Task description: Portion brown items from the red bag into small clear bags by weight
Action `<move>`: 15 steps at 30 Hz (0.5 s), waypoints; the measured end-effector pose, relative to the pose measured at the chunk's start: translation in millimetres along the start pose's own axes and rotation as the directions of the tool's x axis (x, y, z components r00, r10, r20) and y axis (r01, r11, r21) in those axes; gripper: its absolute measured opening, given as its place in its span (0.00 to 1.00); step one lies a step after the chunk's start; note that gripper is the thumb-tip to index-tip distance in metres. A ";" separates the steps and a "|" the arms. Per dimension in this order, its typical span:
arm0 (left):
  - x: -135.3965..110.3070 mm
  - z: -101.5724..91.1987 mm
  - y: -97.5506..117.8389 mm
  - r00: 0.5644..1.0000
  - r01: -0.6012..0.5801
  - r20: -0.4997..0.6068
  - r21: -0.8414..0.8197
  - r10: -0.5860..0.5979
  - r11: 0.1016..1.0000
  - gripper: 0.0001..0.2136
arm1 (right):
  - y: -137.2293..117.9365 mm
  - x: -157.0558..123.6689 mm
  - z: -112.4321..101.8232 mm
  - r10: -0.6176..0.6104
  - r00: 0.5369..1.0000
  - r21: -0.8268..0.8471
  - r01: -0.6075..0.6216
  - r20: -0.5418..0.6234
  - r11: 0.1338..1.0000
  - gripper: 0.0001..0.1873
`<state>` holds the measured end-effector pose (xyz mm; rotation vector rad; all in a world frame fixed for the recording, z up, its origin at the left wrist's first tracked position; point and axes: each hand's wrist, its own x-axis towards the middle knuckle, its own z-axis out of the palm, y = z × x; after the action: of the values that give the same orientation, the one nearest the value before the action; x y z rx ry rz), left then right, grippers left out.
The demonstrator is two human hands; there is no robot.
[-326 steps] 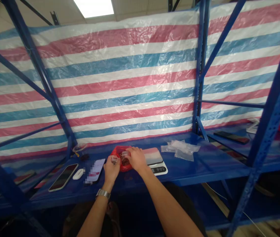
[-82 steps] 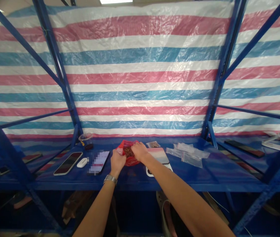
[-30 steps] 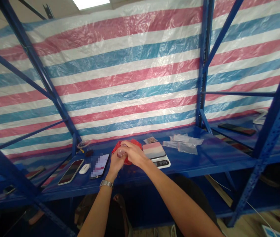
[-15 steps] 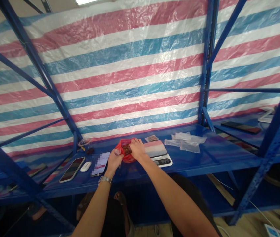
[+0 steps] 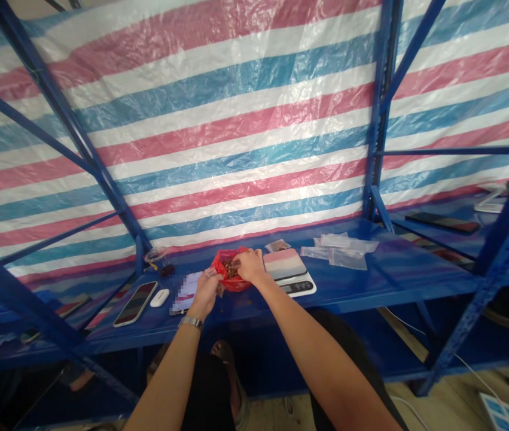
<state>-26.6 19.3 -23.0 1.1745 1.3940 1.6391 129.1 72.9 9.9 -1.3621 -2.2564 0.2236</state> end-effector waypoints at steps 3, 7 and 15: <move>-1.2 1.8 2.2 1.000 0.014 0.003 -0.013 -0.014 1.000 0.10 | 1.4 0.7 1.0 -0.011 1.000 0.042 0.010 0.013 0.999 0.14; -0.7 2.1 4.7 1.000 0.008 -0.020 0.012 -0.008 1.000 0.11 | 0.8 -0.7 0.0 0.005 1.000 0.098 -0.006 0.011 0.995 0.14; 5.4 -5.1 5.6 0.976 -0.182 -0.080 0.221 0.204 0.958 0.08 | -5.2 -7.1 -23.9 0.082 0.994 0.194 -0.067 -0.072 0.979 0.17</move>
<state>-33.0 21.2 -16.5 1.4046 1.5930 1.7373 139.4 61.6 30.3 -1.3305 -2.0620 0.3941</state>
